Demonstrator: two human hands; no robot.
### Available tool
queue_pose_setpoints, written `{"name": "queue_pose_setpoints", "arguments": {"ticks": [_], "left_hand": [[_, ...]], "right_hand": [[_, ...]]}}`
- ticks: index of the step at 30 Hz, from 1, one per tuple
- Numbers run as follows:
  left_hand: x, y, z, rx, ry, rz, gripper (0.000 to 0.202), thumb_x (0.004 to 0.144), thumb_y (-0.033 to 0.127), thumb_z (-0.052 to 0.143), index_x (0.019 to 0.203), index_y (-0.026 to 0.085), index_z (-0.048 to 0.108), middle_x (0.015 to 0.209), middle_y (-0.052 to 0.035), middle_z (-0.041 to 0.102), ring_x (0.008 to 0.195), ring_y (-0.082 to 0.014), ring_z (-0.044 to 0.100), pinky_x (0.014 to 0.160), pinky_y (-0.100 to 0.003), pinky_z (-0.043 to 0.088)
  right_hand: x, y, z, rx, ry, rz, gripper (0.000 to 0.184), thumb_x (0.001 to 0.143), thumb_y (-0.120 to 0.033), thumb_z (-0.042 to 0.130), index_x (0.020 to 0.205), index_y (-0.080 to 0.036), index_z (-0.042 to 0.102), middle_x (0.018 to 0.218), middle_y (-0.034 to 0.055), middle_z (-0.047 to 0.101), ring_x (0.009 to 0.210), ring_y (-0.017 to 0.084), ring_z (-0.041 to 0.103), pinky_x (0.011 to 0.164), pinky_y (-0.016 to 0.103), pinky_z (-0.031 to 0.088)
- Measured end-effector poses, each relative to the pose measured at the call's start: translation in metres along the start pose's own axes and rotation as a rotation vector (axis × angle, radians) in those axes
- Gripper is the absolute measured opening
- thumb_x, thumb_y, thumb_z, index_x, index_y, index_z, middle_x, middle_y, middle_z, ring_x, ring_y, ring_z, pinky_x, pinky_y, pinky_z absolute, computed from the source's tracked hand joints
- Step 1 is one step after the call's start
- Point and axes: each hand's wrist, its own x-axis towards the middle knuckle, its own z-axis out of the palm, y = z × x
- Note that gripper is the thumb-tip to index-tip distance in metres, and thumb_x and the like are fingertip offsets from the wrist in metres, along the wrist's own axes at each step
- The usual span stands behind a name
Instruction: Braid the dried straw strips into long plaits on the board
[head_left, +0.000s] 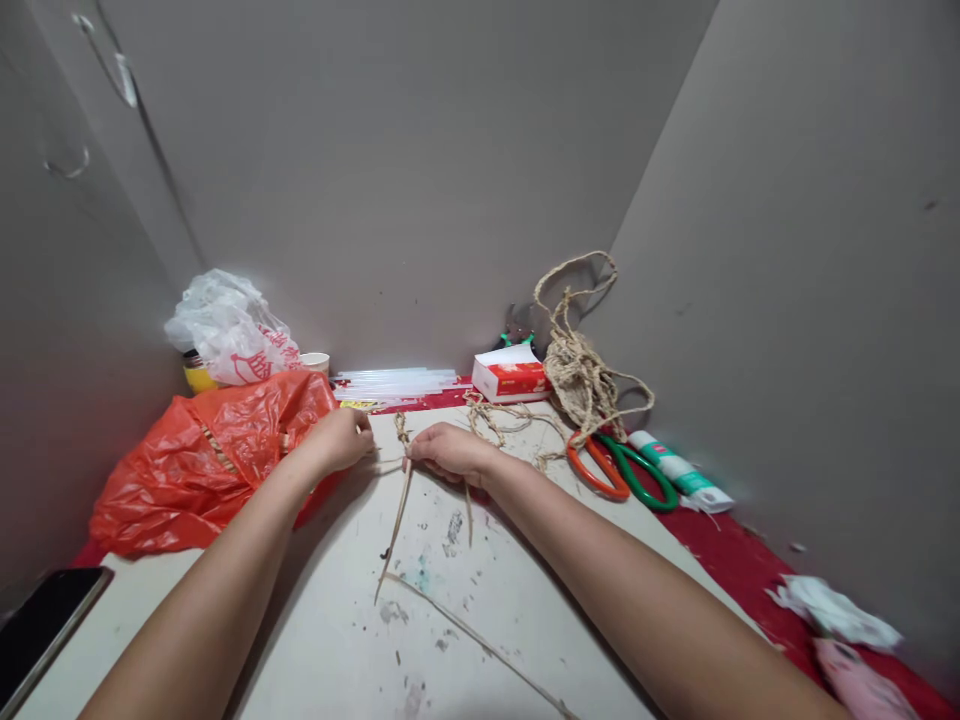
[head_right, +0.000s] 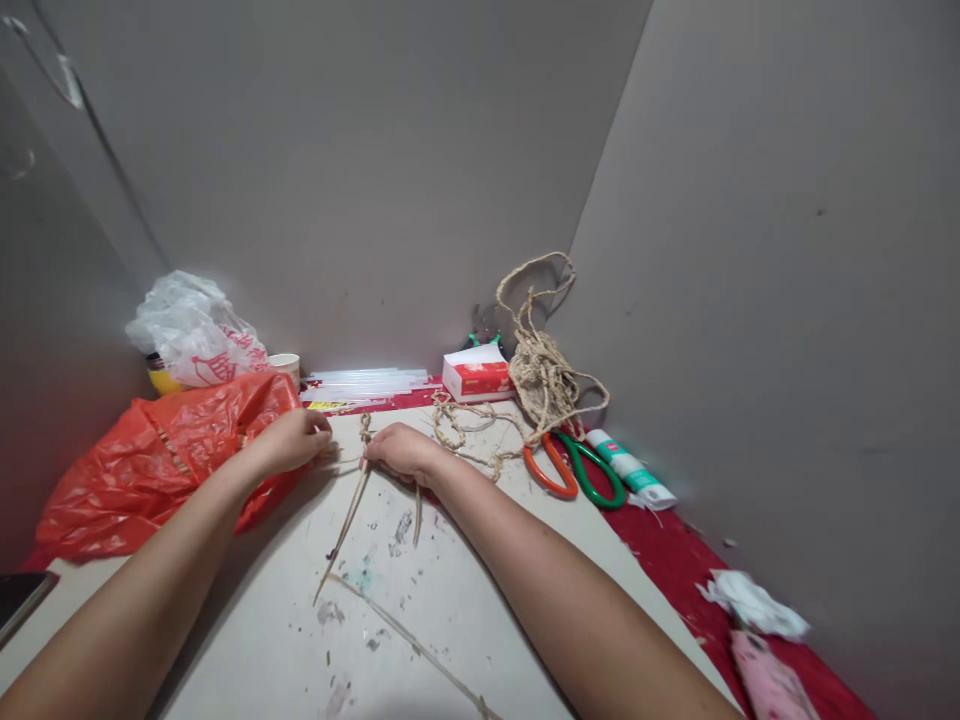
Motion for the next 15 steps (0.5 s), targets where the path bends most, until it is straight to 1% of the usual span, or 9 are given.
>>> {"name": "queue_pose_setpoints", "arguments": {"ticks": [1,2,4,5,7,9,10,12,15], "left_hand": [[-0.004,0.007,-0.008,0.135,0.111,0.020,0.018,0.073,0.022,0.047,0.075,0.016,0.063,0.069,-0.0077,0.065,0.061,-0.0170,0.057,0.057,-0.025,0.038],[-0.009,0.017,-0.015,0.244,0.189,0.031,0.021,0.075,0.023,0.045,0.076,0.017,0.064,0.074,-0.0097,0.066,0.066,-0.0193,0.058,0.059,-0.027,0.038],[-0.028,0.039,-0.026,0.353,0.220,0.093,0.024,0.077,0.024,0.042,0.078,0.017,0.065,0.075,-0.0105,0.066,0.067,-0.0204,0.058,0.060,-0.027,0.038],[-0.041,0.050,-0.028,0.354,0.195,0.143,0.026,0.078,0.025,0.040,0.079,0.017,0.065,0.075,-0.0096,0.066,0.066,-0.0192,0.058,0.059,-0.026,0.038],[-0.073,0.069,-0.022,0.278,0.038,0.237,0.026,0.080,0.028,0.041,0.083,0.019,0.065,0.074,-0.0068,0.066,0.063,-0.0160,0.057,0.057,-0.024,0.037],[-0.106,0.079,-0.003,0.225,-0.142,0.277,0.026,0.082,0.030,0.040,0.082,0.021,0.064,0.071,-0.0056,0.065,0.058,-0.0150,0.055,0.054,-0.024,0.036],[-0.119,0.080,0.010,0.231,-0.175,0.273,0.028,0.082,0.034,0.039,0.083,0.021,0.064,0.069,-0.0065,0.065,0.055,-0.0161,0.054,0.052,-0.025,0.035],[-0.136,0.076,0.038,0.284,-0.172,0.292,0.034,0.085,0.036,0.033,0.085,0.019,0.063,0.067,-0.0103,0.064,0.055,-0.0199,0.056,0.052,-0.028,0.035],[-0.136,0.063,0.071,0.319,-0.073,0.308,0.030,0.083,0.033,0.037,0.085,0.018,0.063,0.059,-0.0125,0.061,0.050,-0.0213,0.055,0.052,-0.031,0.035]], "right_hand": [[0.000,0.000,-0.001,0.008,-0.010,0.002,0.018,0.079,-0.017,0.049,0.065,-0.014,0.060,0.030,-0.0089,0.027,0.027,0.005,0.017,0.030,0.021,0.010],[0.000,0.000,-0.001,0.013,-0.017,0.005,0.019,0.080,-0.016,0.049,0.065,-0.014,0.060,0.030,-0.0090,0.027,0.027,0.005,0.017,0.030,0.021,0.010],[0.001,0.000,-0.002,0.019,-0.014,0.006,0.018,0.079,-0.016,0.049,0.065,-0.013,0.061,0.030,-0.0090,0.027,0.027,0.005,0.017,0.030,0.020,0.010],[0.001,0.000,-0.002,0.019,-0.009,0.004,0.018,0.078,-0.015,0.049,0.065,-0.013,0.060,0.030,-0.0090,0.027,0.027,0.005,0.017,0.030,0.020,0.010],[0.001,0.000,-0.002,0.019,-0.002,-0.008,0.017,0.077,-0.015,0.049,0.064,-0.013,0.060,0.030,-0.0088,0.027,0.027,0.005,0.018,0.030,0.020,0.010],[0.001,0.000,-0.002,0.015,-0.006,-0.018,0.016,0.076,-0.014,0.050,0.064,-0.013,0.061,0.031,-0.0086,0.028,0.027,0.005,0.019,0.030,0.020,0.011],[0.000,0.000,-0.002,0.011,-0.011,-0.019,0.016,0.076,-0.014,0.050,0.064,-0.013,0.061,0.031,-0.0084,0.029,0.027,0.005,0.019,0.030,0.020,0.011],[0.000,-0.001,-0.002,0.002,-0.017,-0.022,0.016,0.075,-0.014,0.051,0.064,-0.013,0.061,0.032,-0.0082,0.030,0.027,0.005,0.019,0.030,0.021,0.012],[-0.001,-0.002,-0.002,-0.011,-0.021,-0.036,0.015,0.076,-0.015,0.052,0.063,-0.013,0.061,0.031,-0.0085,0.030,0.026,0.005,0.019,0.029,0.021,0.012]]}}
